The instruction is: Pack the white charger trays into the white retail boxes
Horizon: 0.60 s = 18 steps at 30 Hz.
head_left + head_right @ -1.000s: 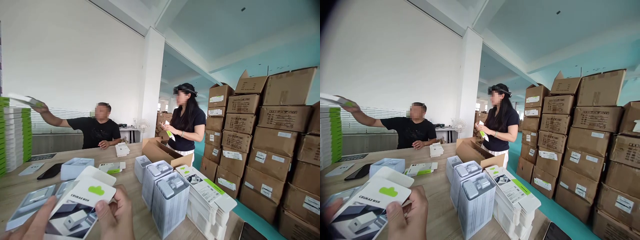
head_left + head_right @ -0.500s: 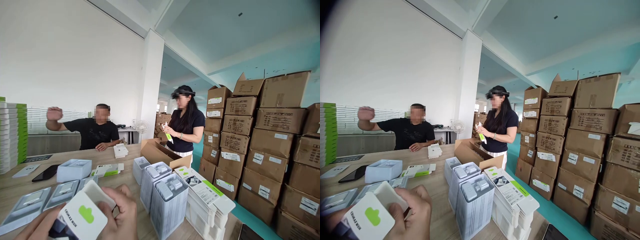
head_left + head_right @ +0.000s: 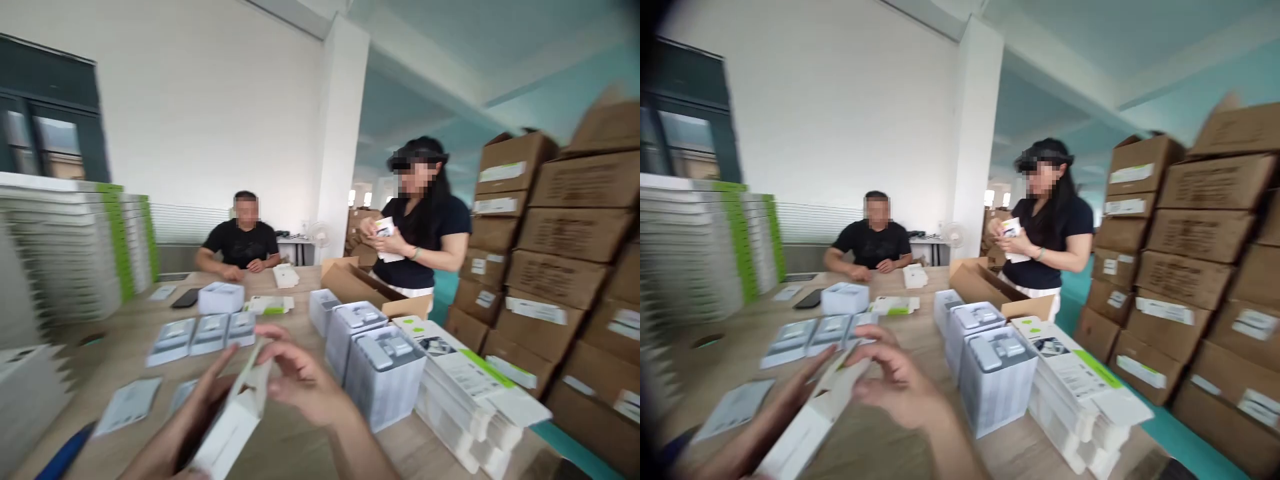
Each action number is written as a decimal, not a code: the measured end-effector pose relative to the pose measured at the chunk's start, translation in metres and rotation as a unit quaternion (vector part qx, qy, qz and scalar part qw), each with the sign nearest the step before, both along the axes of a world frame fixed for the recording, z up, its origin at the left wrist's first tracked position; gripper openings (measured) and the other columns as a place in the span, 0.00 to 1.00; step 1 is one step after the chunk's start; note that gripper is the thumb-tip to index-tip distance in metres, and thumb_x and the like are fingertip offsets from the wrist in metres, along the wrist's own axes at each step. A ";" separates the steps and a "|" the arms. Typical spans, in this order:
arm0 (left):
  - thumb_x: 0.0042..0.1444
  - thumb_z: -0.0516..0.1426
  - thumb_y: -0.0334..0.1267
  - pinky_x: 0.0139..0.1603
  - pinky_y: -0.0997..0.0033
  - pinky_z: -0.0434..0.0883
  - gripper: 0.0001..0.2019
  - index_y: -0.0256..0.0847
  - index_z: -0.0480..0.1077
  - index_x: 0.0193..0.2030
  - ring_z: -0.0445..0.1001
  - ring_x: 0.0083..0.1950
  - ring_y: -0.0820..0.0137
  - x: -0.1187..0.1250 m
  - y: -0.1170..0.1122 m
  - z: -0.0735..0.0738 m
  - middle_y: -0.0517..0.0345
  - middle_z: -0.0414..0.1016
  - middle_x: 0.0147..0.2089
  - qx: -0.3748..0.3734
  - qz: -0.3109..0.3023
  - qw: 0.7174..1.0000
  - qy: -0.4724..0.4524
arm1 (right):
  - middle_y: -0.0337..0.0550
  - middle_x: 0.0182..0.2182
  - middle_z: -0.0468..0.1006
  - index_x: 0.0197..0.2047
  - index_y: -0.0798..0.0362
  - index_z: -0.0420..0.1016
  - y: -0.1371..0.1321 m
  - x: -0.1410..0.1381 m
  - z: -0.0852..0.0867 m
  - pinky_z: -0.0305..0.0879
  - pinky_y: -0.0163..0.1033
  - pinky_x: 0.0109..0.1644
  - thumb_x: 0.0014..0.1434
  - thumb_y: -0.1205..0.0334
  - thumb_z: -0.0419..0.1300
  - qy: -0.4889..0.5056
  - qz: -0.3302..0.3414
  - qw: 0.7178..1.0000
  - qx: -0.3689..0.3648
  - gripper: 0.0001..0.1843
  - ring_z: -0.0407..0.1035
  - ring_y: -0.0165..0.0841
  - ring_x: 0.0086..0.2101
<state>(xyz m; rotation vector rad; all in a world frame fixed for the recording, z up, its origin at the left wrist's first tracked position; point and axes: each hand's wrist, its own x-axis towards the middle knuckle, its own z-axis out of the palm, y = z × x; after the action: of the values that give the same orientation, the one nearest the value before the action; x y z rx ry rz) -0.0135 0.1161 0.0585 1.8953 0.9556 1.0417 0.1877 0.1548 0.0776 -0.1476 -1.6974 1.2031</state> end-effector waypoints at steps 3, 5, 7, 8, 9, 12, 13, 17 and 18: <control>0.43 0.50 0.75 0.64 0.44 0.63 0.57 0.50 0.32 0.74 0.67 0.64 0.48 0.002 -0.015 0.003 0.50 0.71 0.63 -0.096 0.006 0.995 -0.039 | 0.47 0.53 0.71 0.40 0.51 0.74 -0.002 0.002 0.002 0.72 0.40 0.46 0.51 0.50 0.71 0.014 0.081 0.994 -0.073 0.18 0.71 0.36 0.49; 0.47 0.46 0.75 0.63 0.43 0.64 0.54 0.50 0.31 0.74 0.71 0.60 0.49 0.006 -0.018 0.009 0.50 0.75 0.57 -0.128 0.013 0.991 -0.041 | 0.42 0.45 0.73 0.34 0.52 0.73 -0.004 0.000 0.004 0.71 0.36 0.39 0.49 0.53 0.73 0.036 0.102 0.988 -0.113 0.17 0.73 0.31 0.39; 0.42 0.51 0.76 0.63 0.41 0.63 0.56 0.54 0.36 0.74 0.67 0.64 0.46 0.004 -0.021 0.013 0.51 0.73 0.60 -0.113 -0.016 0.992 -0.054 | 0.40 0.40 0.73 0.30 0.53 0.72 -0.006 -0.001 0.007 0.69 0.33 0.36 0.46 0.53 0.74 0.049 0.085 0.987 -0.130 0.18 0.72 0.29 0.35; 0.40 0.54 0.76 0.65 0.41 0.61 0.56 0.56 0.40 0.73 0.62 0.67 0.44 0.001 -0.023 0.015 0.52 0.69 0.64 -0.094 -0.030 0.994 -0.055 | 0.40 0.39 0.74 0.28 0.54 0.72 -0.007 -0.001 0.009 0.69 0.33 0.35 0.45 0.53 0.75 0.052 0.063 0.988 -0.129 0.18 0.72 0.29 0.35; 0.41 0.56 0.74 0.67 0.42 0.59 0.53 0.58 0.44 0.72 0.57 0.70 0.44 -0.004 -0.027 0.017 0.55 0.64 0.68 -0.069 -0.023 0.996 -0.045 | 0.41 0.39 0.74 0.28 0.54 0.73 -0.007 -0.001 0.010 0.68 0.33 0.35 0.46 0.53 0.74 0.054 0.032 0.991 -0.118 0.18 0.71 0.30 0.35; 0.55 0.54 0.62 0.71 0.43 0.50 0.31 0.61 0.60 0.65 0.53 0.72 0.48 -0.017 -0.039 0.025 0.60 0.58 0.70 0.065 0.175 0.979 0.080 | 0.43 0.40 0.74 0.29 0.53 0.76 -0.010 0.002 0.014 0.68 0.33 0.36 0.50 0.53 0.72 0.054 -0.106 0.992 -0.041 0.14 0.71 0.31 0.37; 0.57 0.54 0.60 0.69 0.42 0.54 0.28 0.60 0.61 0.64 0.58 0.68 0.47 -0.017 -0.043 0.029 0.58 0.59 0.69 0.103 0.259 0.952 0.126 | 0.43 0.41 0.75 0.30 0.52 0.77 -0.012 0.003 0.015 0.67 0.32 0.36 0.52 0.55 0.71 0.049 -0.158 0.986 -0.006 0.11 0.71 0.32 0.39; 0.57 0.53 0.61 0.44 0.57 0.74 0.35 0.61 0.49 0.70 0.75 0.43 0.60 -0.001 -0.054 0.038 0.54 0.61 0.66 0.054 0.329 0.934 0.125 | 0.43 0.43 0.74 0.35 0.48 0.80 -0.021 0.003 0.017 0.68 0.34 0.42 0.60 0.64 0.65 0.003 -0.286 0.947 0.146 0.03 0.71 0.33 0.43; 0.58 0.52 0.61 0.43 0.59 0.75 0.36 0.61 0.47 0.70 0.76 0.42 0.62 0.005 -0.054 0.037 0.55 0.61 0.66 0.028 0.307 0.947 0.090 | 0.44 0.44 0.74 0.37 0.48 0.80 -0.024 0.001 0.017 0.68 0.35 0.44 0.61 0.66 0.63 -0.012 -0.294 0.938 0.181 0.05 0.71 0.33 0.44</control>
<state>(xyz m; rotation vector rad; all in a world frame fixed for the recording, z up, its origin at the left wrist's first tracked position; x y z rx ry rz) -0.0090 0.0622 0.0958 1.7947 1.7105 1.2600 0.1889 0.1313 0.0949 -0.4118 -1.6959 0.4395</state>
